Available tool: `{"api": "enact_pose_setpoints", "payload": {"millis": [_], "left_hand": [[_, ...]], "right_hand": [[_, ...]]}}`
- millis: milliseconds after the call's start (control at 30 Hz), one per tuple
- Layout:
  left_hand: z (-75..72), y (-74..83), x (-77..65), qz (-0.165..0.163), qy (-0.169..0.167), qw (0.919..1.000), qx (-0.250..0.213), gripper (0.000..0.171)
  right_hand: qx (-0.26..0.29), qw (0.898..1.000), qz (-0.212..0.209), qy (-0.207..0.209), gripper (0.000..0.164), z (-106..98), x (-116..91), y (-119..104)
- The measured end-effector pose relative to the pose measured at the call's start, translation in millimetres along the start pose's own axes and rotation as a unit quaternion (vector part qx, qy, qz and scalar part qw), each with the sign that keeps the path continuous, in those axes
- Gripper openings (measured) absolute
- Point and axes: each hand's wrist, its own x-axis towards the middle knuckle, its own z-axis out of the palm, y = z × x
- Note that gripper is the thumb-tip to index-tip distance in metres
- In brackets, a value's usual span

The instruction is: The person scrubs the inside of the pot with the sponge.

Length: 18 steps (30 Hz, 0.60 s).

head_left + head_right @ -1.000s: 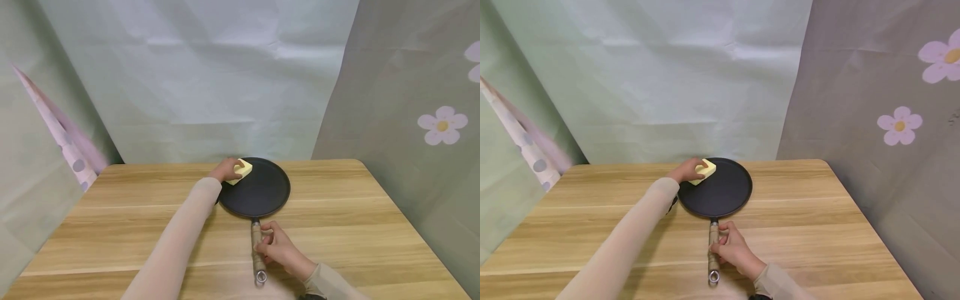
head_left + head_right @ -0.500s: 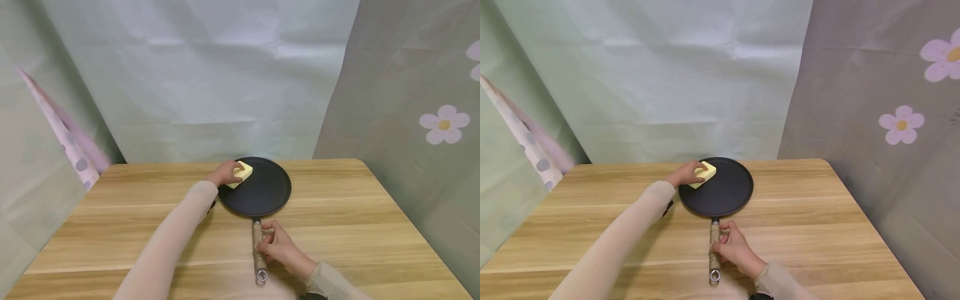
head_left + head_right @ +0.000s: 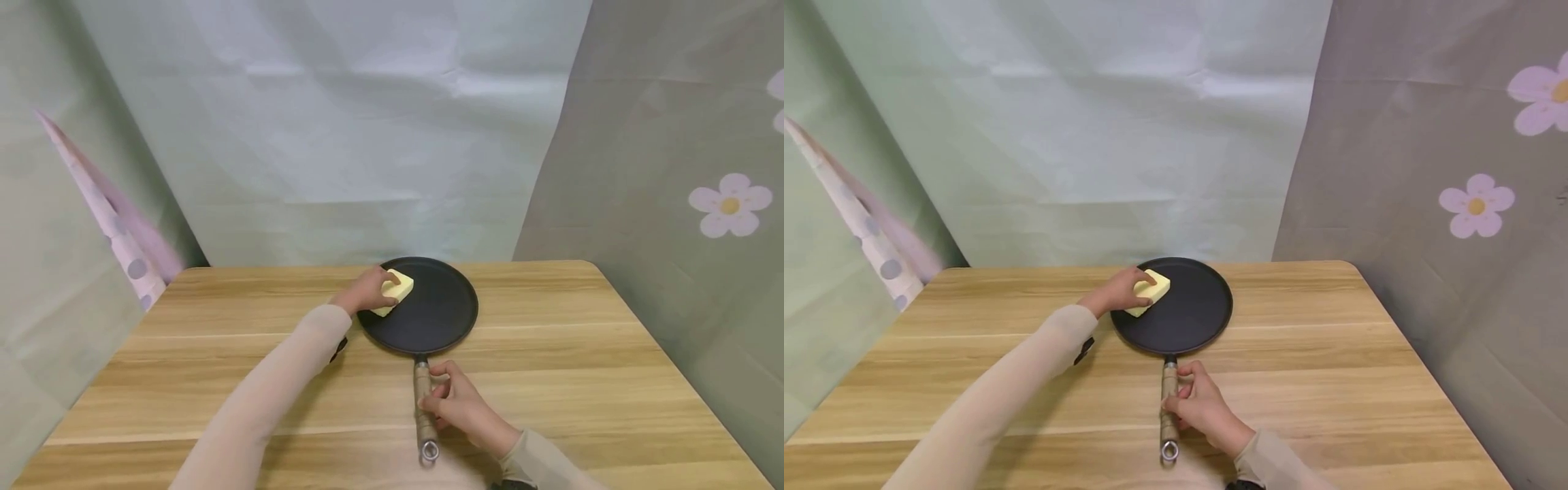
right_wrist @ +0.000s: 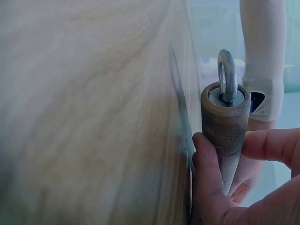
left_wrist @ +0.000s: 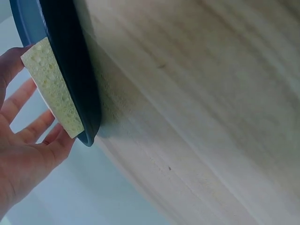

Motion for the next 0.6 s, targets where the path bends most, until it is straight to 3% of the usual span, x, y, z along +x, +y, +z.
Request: {"api": "enact_pose_setpoints", "payload": {"millis": [600], "left_hand": [[12.4, 11.8, -18.8, -0.008, 0.037, 0.9993, -0.007, 0.044]], "right_hand": [[0.006, 1.000, 0.005, -0.008, 0.052, -1, -1, -1]]}}
